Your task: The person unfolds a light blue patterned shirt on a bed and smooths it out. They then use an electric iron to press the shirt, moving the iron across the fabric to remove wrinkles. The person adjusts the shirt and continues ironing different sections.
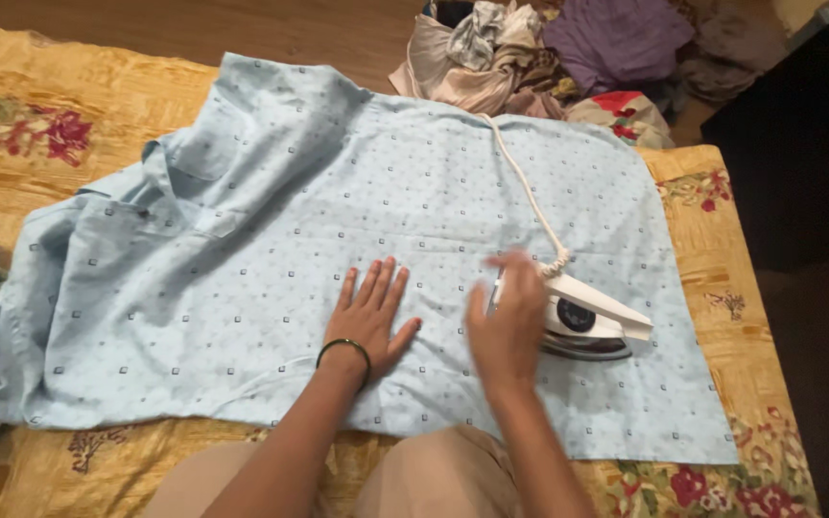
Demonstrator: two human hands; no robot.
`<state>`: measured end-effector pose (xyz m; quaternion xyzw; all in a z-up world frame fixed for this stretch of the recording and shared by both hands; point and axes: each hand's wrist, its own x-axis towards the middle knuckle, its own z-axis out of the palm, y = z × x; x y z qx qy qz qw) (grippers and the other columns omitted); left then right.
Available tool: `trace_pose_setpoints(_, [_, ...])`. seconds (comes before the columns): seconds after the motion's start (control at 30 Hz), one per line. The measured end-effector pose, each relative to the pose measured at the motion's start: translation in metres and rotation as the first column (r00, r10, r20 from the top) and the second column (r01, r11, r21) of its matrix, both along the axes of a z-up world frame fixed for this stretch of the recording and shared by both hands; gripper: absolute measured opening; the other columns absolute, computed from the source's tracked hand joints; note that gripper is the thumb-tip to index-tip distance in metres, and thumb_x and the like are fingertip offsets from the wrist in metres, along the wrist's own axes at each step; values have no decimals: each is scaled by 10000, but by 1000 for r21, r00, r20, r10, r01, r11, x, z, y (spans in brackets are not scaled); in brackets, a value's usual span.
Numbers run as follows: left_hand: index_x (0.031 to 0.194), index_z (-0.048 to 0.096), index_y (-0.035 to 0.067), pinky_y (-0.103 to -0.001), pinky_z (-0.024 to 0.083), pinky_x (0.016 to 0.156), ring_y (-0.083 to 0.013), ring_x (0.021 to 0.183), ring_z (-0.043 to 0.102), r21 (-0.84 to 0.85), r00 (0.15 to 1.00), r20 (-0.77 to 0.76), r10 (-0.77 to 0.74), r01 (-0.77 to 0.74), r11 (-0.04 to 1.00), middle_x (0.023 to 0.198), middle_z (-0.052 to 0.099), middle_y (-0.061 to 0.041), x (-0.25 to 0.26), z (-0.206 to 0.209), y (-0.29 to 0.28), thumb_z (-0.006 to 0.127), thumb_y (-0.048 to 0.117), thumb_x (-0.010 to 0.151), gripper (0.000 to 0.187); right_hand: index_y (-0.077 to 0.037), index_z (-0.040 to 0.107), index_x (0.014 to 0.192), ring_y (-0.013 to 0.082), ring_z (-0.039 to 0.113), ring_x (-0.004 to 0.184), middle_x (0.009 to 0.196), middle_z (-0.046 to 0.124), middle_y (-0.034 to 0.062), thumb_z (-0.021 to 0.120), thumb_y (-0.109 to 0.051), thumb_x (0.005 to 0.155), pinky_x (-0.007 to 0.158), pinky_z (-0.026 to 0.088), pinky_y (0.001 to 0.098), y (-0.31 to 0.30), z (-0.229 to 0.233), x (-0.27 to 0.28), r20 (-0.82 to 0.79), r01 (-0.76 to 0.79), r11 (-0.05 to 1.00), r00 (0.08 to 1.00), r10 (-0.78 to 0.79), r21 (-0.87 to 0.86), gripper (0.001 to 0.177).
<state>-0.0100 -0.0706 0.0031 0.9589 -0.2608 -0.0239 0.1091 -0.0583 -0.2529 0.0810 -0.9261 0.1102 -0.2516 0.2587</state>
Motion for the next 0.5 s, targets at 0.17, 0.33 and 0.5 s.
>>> trace_pose_setpoints(0.17, [1596, 162, 112, -479, -7, 1233, -243, 1542, 76, 9, 1000, 15, 3, -3, 1000, 1676, 129, -106, 1, 1, -1, 353, 568, 977, 792, 38, 609, 1158, 413, 535, 1164, 1162, 612, 244, 734, -525, 893, 1117, 316, 578, -81, 3, 4, -52, 212, 914, 968, -245, -347, 634])
trace_pose_setpoints(0.33, [1595, 165, 118, -478, -3, 1230, -232, 1542, 78, 15, 1000, 17, 4, -4, 1000, 1675, 130, -100, 3, 1, -2, 360, 564, 969, 793, -44, 645, 1120, 365, 622, 1088, 1076, 686, 160, 620, -580, 940, 955, 440, 508, -126, -2, -14, -315, -65, 948, 948, -38, -312, 566])
trace_pose_setpoints(0.5, [1591, 181, 119, -479, 4, 1230, -219, 1539, 93, 5, 999, 39, -9, 8, 1000, 1674, 142, -93, 2, -2, -2, 365, 555, 969, 782, -163, 765, 1010, 319, 725, 892, 869, 765, 116, 595, -733, 820, 793, 533, 465, -141, 24, 0, -678, -32, 992, 733, -60, -123, 624])
